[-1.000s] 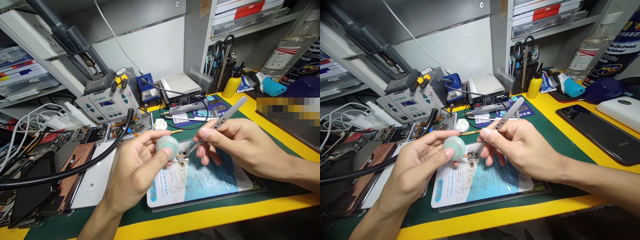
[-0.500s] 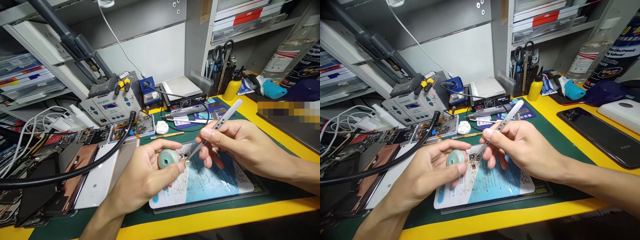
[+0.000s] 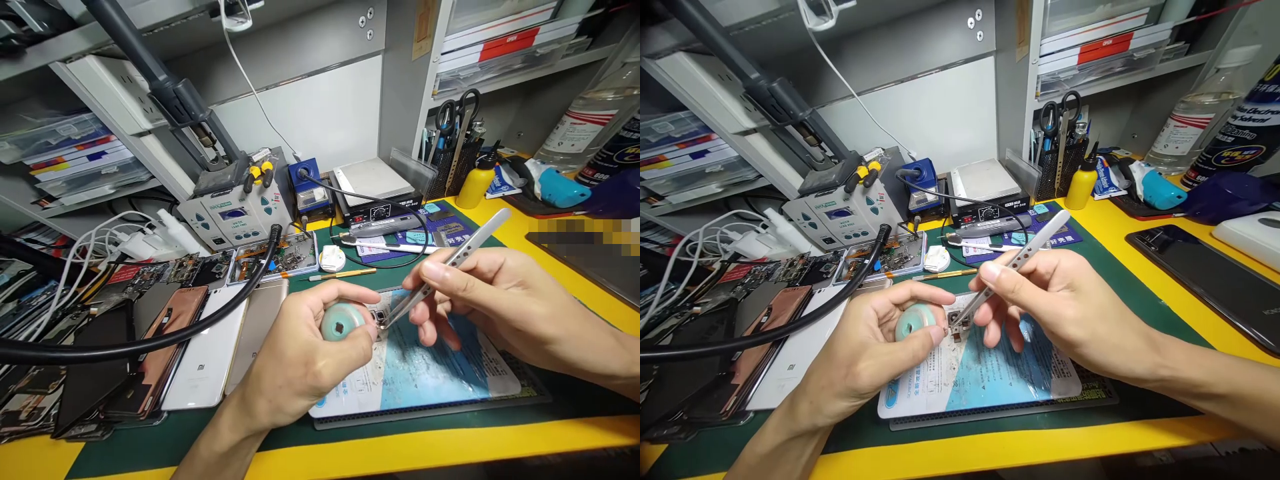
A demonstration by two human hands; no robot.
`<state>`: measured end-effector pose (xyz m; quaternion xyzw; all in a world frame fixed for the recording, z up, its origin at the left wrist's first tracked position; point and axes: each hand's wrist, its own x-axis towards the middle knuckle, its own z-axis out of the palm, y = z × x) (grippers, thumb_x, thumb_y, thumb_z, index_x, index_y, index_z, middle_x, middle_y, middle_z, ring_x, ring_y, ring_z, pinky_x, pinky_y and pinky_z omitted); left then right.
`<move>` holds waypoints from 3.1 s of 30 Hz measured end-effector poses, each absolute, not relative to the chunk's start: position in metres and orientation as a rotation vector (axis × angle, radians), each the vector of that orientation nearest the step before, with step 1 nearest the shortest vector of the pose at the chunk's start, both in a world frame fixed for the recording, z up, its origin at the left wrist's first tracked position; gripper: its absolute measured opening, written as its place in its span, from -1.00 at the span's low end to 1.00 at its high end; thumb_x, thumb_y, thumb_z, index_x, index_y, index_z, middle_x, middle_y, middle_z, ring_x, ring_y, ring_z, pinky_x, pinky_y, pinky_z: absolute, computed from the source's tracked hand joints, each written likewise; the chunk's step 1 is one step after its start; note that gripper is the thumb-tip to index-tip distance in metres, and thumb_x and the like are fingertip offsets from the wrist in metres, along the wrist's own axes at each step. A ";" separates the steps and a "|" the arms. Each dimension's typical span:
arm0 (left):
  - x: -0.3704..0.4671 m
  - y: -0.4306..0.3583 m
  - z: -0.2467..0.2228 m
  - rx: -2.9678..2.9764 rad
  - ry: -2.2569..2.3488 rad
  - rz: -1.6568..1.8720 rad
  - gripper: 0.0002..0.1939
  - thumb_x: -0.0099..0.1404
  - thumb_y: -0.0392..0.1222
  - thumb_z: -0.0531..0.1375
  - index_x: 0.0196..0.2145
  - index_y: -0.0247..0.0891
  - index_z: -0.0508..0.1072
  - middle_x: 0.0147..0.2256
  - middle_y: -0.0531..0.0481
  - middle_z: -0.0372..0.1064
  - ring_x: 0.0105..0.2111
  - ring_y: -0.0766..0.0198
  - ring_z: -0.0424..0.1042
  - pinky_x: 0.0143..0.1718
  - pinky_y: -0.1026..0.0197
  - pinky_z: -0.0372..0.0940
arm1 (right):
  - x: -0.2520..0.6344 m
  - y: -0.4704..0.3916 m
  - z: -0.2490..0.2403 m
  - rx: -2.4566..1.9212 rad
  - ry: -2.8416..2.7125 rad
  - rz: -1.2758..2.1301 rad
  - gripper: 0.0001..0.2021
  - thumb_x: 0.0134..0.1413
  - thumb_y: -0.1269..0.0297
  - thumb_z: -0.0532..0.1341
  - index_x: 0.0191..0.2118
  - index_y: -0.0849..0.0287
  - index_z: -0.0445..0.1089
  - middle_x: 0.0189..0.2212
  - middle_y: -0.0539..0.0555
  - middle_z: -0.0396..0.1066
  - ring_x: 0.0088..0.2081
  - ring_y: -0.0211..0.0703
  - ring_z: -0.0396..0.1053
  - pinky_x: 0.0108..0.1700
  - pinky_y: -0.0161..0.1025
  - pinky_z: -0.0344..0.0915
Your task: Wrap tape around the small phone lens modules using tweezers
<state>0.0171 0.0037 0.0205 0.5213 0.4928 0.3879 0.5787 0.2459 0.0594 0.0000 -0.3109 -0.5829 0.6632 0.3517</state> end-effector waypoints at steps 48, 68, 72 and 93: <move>-0.005 0.011 0.025 0.898 0.777 0.794 -0.60 0.21 -0.49 0.32 0.00 -0.39 0.41 -0.48 0.12 0.47 -0.69 0.49 0.29 -0.80 0.52 0.22 | 0.252 0.050 0.022 -0.307 -2.537 0.520 -0.68 0.31 0.59 0.20 0.10 0.22 0.49 -0.28 0.13 0.51 -0.32 -0.24 0.48 -0.30 -0.35 0.43; -0.004 0.010 0.026 0.896 0.751 0.775 -0.63 0.22 -0.48 0.30 -0.01 -0.40 0.42 -0.52 0.13 0.45 -0.74 0.52 0.24 -0.80 0.51 0.23 | 0.253 0.049 0.017 -0.308 -2.531 0.409 -0.69 0.29 0.61 0.19 0.06 0.28 0.51 -0.31 0.16 0.51 -0.35 -0.20 0.46 -0.35 -0.30 0.43; -0.005 0.011 0.025 0.902 0.746 0.771 -0.63 0.22 -0.47 0.31 -0.01 -0.39 0.42 -0.51 0.13 0.45 -0.73 0.52 0.23 -0.80 0.51 0.23 | 0.251 0.049 0.018 -0.304 -2.541 0.390 -0.69 0.28 0.61 0.19 0.05 0.27 0.51 -0.33 0.16 0.50 -0.36 -0.20 0.46 -0.36 -0.30 0.43; -0.006 0.010 0.021 0.966 0.758 0.746 -0.60 0.20 -0.34 0.42 -0.01 -0.30 0.49 -0.33 0.04 0.47 -0.63 0.52 0.26 -0.76 0.54 0.15 | 0.252 0.046 0.014 -0.370 -2.501 0.241 -0.67 0.25 0.64 0.20 0.03 0.19 0.50 -0.33 0.11 0.50 -0.40 -0.20 0.46 -0.40 -0.32 0.41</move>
